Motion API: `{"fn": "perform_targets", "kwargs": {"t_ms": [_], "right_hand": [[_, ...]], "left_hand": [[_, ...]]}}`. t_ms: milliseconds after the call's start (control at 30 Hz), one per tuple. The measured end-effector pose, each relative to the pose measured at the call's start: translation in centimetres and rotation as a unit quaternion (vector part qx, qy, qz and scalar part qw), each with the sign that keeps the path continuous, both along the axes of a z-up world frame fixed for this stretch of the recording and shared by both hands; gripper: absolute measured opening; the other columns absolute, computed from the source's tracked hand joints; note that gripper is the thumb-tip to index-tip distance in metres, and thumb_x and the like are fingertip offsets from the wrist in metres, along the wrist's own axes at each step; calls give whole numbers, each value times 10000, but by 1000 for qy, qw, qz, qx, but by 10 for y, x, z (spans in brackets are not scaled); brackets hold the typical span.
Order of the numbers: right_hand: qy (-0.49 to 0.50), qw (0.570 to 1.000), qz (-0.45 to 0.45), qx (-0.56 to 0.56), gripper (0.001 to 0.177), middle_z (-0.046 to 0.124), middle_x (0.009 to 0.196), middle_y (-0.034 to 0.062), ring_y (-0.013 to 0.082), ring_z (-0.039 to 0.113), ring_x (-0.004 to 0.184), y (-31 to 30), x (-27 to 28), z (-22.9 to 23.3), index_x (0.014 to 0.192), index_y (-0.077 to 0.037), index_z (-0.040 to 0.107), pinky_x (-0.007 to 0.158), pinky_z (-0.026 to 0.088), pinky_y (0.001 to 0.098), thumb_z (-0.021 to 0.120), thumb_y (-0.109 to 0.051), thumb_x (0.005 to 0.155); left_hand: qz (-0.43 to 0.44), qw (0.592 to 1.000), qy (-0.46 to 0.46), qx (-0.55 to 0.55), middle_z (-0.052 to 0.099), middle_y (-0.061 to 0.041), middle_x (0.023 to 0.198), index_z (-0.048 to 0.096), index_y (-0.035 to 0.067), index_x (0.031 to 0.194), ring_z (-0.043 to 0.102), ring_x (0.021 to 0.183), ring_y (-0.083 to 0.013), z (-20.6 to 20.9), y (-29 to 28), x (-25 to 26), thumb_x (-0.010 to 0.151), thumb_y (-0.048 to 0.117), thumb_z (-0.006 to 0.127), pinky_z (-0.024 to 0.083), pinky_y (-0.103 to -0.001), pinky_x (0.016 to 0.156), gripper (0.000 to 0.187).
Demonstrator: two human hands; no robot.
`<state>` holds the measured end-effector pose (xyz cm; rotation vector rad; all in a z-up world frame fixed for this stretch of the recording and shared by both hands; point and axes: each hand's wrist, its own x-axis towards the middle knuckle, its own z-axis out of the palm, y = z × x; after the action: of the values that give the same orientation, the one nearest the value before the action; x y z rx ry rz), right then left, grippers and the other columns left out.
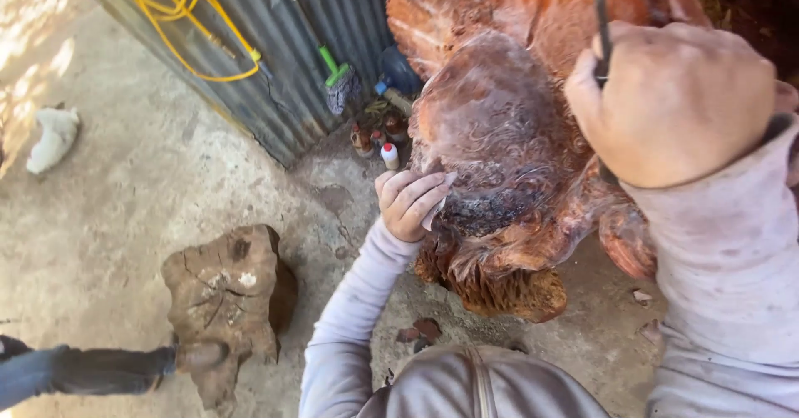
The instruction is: Polishing and sanding an intricate wooden sculpture by hand using sandpaper and detailing tools to achieve a smooth finish.
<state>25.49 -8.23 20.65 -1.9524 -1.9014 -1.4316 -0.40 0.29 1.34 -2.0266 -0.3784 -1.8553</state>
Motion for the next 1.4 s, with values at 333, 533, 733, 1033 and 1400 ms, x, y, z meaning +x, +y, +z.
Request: {"fn": "perform_targets", "kwargs": {"t_ms": [333,533,733,1033,1400], "right_hand": [[61,990,107,74,362,623,717,-81,128,695,716,6,-10,-2,810,-269,619,685,584,284,710,-343,1152],[83,988,119,54,370,598,631,-75,118,661,640,6,-16,0,719,-245,598,662,592,283,683,-269,1079],[65,989,106,77,302,619,682,-82,122,696,715,8,-16,-1,766,-273,607,717,587,277,674,-308,1058],[85,985,126,77,252,645,664,-80,122,693,669,6,-24,7,805,-253,706,722,608,311,692,-320,1048],[80,986,122,84,243,617,664,-79,124,688,701,6,-24,4,791,-270,666,729,591,300,701,-323,1026]], "left_hand": [[51,974,190,112,707,-33,1067,718,106,1179,677,857,-189,27,22,-17,1013,237,709,578,-376,838,211],[43,956,238,168,692,-40,951,684,17,1162,667,720,-137,55,25,-4,987,60,735,524,-312,620,187],[-14,957,265,119,713,-67,946,653,-14,1221,721,812,-169,55,28,-10,1054,124,626,537,-311,690,218],[46,925,348,147,676,-82,956,687,34,1214,631,706,-174,53,40,-28,1087,219,456,541,-327,680,323],[82,906,341,239,668,-31,852,689,65,1266,554,625,-128,46,55,-26,1099,291,433,437,-316,593,379]]}}
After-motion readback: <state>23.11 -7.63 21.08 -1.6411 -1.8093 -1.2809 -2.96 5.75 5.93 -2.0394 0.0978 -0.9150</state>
